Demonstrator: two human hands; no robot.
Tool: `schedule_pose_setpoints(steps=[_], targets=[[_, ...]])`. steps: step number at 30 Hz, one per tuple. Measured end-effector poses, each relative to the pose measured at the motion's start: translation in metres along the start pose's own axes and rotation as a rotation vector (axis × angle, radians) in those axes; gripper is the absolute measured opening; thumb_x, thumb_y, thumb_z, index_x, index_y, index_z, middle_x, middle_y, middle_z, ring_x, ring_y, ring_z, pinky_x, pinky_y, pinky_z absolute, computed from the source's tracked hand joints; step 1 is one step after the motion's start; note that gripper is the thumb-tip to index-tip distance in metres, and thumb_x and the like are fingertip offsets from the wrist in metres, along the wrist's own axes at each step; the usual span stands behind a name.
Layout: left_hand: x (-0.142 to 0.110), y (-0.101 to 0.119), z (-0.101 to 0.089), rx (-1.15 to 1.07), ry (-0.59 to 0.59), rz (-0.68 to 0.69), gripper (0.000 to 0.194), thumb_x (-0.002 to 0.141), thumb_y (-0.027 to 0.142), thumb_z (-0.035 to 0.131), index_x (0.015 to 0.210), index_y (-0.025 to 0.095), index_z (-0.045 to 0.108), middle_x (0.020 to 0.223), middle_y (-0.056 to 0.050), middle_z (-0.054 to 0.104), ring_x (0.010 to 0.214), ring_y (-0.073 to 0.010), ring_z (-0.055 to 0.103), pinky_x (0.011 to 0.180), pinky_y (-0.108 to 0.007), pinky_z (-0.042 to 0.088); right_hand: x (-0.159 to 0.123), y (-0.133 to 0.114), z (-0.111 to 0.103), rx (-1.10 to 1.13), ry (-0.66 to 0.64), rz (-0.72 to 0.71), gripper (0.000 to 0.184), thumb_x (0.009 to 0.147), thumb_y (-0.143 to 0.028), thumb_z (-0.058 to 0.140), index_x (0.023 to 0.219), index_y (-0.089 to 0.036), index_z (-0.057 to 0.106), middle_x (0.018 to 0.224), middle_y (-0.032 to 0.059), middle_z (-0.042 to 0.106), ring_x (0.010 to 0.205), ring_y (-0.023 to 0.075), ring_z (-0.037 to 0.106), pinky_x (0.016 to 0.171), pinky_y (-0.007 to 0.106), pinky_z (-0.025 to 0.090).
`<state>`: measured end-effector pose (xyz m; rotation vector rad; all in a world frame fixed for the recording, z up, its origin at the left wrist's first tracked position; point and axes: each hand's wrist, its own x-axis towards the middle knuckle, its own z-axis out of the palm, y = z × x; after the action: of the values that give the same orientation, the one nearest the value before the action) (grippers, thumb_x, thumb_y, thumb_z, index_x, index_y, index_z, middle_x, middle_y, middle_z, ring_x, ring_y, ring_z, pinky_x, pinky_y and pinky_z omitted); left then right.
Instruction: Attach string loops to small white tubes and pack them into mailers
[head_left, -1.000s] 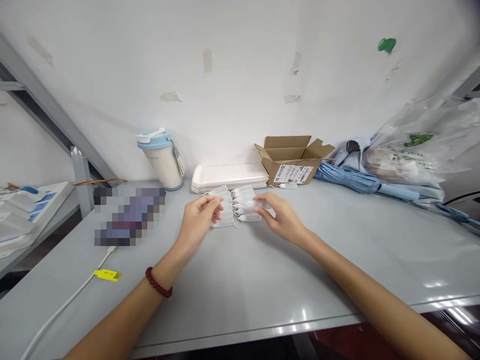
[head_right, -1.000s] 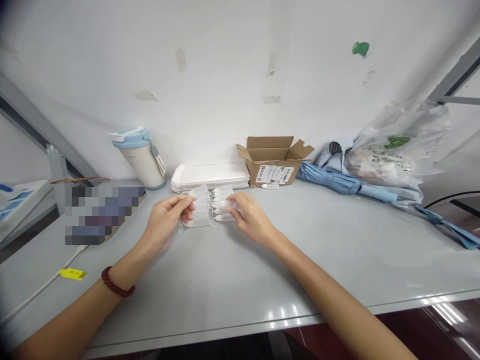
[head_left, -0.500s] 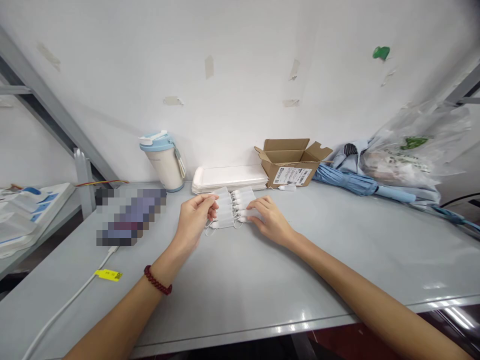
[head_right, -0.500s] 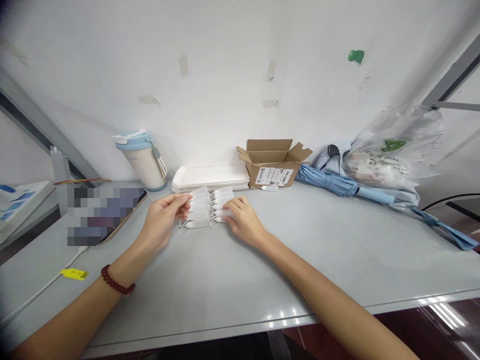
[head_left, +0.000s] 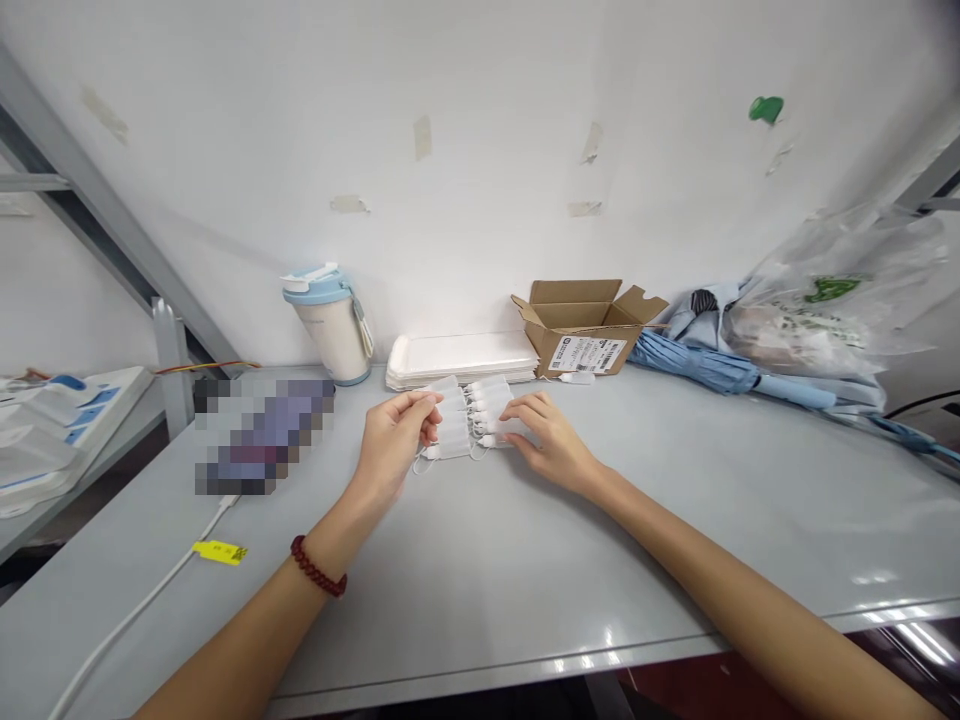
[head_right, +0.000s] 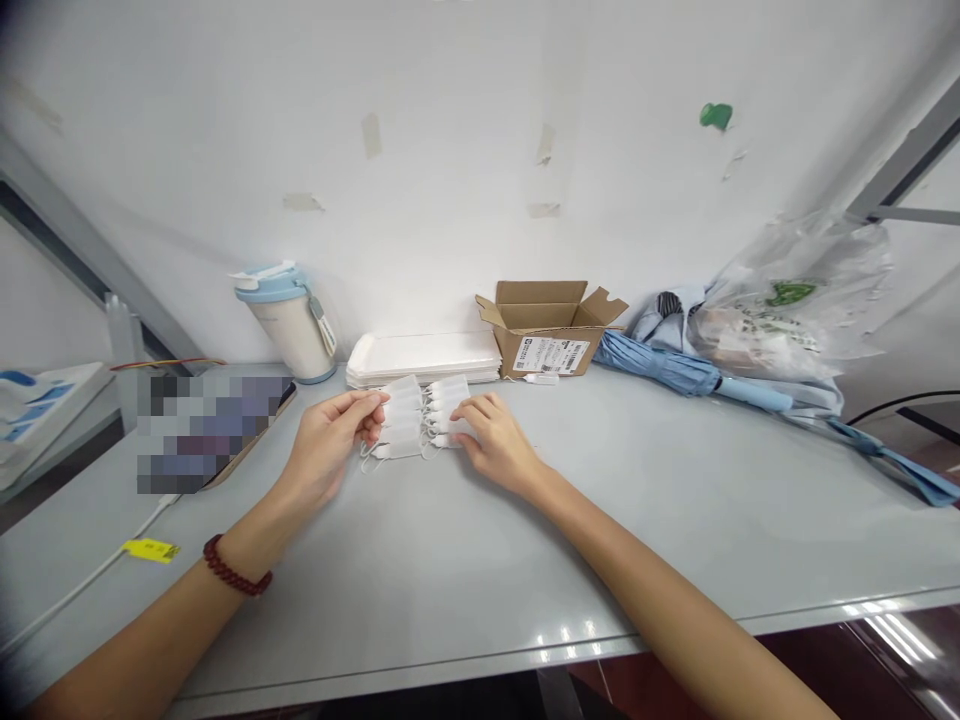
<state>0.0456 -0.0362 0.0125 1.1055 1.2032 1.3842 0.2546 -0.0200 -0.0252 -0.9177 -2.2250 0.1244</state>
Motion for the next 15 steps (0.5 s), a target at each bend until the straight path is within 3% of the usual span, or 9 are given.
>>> schedule_pose_setpoints(steps=[5,9,15], targets=[[-0.001,0.001,0.001,-0.004,-0.002,0.000,0.018,0.069,0.027,0.063,0.077,0.012,0.065,0.060,0.001,0.054,0.049,-0.0071,0.046,0.046,-0.020,0.035,0.002,0.003,-0.014,-0.056,0.023,0.044,0.009,0.084,-0.022,0.051,0.091,-0.019,0.055,0.090,0.0084,0.060,0.086,0.0226,0.050,0.076,0.038,0.043],[-0.001,0.002,0.001,-0.009,-0.007,0.001,0.017,0.069,0.027,0.062,0.076,0.012,0.065,0.060,0.002,0.054,0.049,-0.0069,0.046,0.046,-0.020,0.035,0.005,0.006,-0.028,-0.072,-0.056,0.239,0.014,0.083,-0.031,0.052,0.080,-0.018,0.057,0.081,0.0072,0.062,0.081,0.0219,0.053,0.071,0.035,0.042],[-0.002,0.004,0.001,0.001,-0.003,-0.001,0.017,0.069,0.028,0.063,0.074,0.012,0.065,0.060,0.002,0.054,0.048,-0.0072,0.046,0.046,-0.021,0.035,0.008,0.007,-0.031,0.175,-0.142,0.504,0.020,0.079,-0.036,0.054,0.074,-0.017,0.060,0.076,0.0038,0.065,0.069,0.0168,0.056,0.062,0.029,0.041]])
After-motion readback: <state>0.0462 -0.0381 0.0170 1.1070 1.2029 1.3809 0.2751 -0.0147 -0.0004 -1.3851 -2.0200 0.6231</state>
